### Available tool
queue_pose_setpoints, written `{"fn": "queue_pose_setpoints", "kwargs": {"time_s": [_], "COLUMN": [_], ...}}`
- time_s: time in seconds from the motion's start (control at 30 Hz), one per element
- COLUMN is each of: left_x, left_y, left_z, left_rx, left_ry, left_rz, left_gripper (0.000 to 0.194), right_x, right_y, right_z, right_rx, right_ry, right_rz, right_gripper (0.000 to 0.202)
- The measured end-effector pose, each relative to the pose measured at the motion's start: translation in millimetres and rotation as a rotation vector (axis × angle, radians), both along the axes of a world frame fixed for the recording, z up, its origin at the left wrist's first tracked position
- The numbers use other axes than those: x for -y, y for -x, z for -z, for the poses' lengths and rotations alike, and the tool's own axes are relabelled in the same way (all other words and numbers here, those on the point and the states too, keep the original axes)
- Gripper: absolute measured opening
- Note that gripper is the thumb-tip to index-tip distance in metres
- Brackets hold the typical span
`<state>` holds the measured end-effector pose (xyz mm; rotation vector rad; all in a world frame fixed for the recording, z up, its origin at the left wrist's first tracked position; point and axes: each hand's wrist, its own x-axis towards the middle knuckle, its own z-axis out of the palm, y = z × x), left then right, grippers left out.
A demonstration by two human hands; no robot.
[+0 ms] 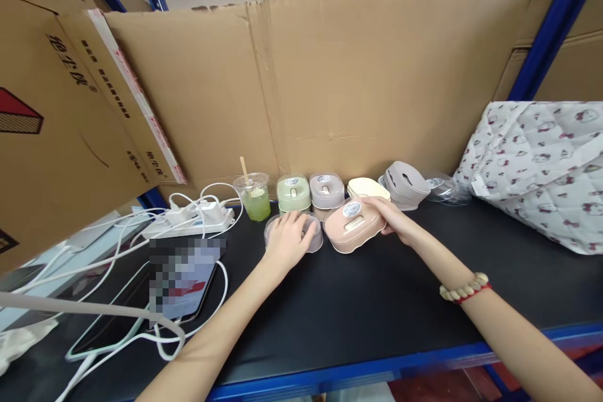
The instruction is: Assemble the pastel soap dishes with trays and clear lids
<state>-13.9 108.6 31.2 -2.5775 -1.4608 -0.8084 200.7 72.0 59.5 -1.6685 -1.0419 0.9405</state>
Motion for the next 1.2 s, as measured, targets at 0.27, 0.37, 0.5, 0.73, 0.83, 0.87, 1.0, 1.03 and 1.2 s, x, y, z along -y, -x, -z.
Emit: {"fn": "queue_pose_setpoints", "kwargs": {"time_s": [0.27, 0.37, 0.5, 0.73, 0.83, 0.87, 1.0, 1.03, 1.2], "left_x": [1.7, 3.9, 4.6, 5.5, 7.7, 8.8, 14.7, 16.1, 22.2], "left_y": [-2.5, -4.3, -5.1, -9.7, -10.3, -10.3, -11.3, -12.0, -17.2], "left_z": [8.3, 12.1, 13.1, 20.1, 21.0, 20.5, 15.5, 13.7, 1.6], "left_rx": [0.026, 0.059, -0.054, -0.219, -0.207, -0.198, -0.062, 0.010, 0.687], "left_ry": [-0.028, -0.017, -0.107, -0.309, -0.293, -0.266, -0.062, -0.002, 0.429], "left_rz": [-0.015, 0.023, 0.283, 0.573, 0.567, 0.564, 0.537, 0.527, 0.462], "left_gripper": [0.045, 0.057, 0.054, 0.042, 0.040, 0.039, 0.041, 0.042, 0.053], "right_x": [0.9, 1.7, 2.1, -12.4, -17.4, -18.1, -18.1, -17.9, -15.8], "right_y": [6.5, 11.2, 3.5, -57.9, -77.7, -81.2, -84.6, -83.7, -60.3], "right_z": [8.9, 9.9, 6.4, 13.5, 22.0, 23.9, 25.0, 24.2, 16.5], "right_rx": [0.423, 0.639, 0.826, 0.981, 0.980, 0.980, 0.999, 1.004, 1.116], "right_ry": [0.155, 0.101, -0.133, -0.281, -0.231, -0.239, -0.311, -0.333, -0.828], "right_rz": [-0.095, -0.056, 0.063, 0.476, 0.447, 0.445, 0.474, 0.490, 0.606], "right_gripper": [0.063, 0.053, 0.038, 0.053, 0.041, 0.038, 0.035, 0.035, 0.037]}}
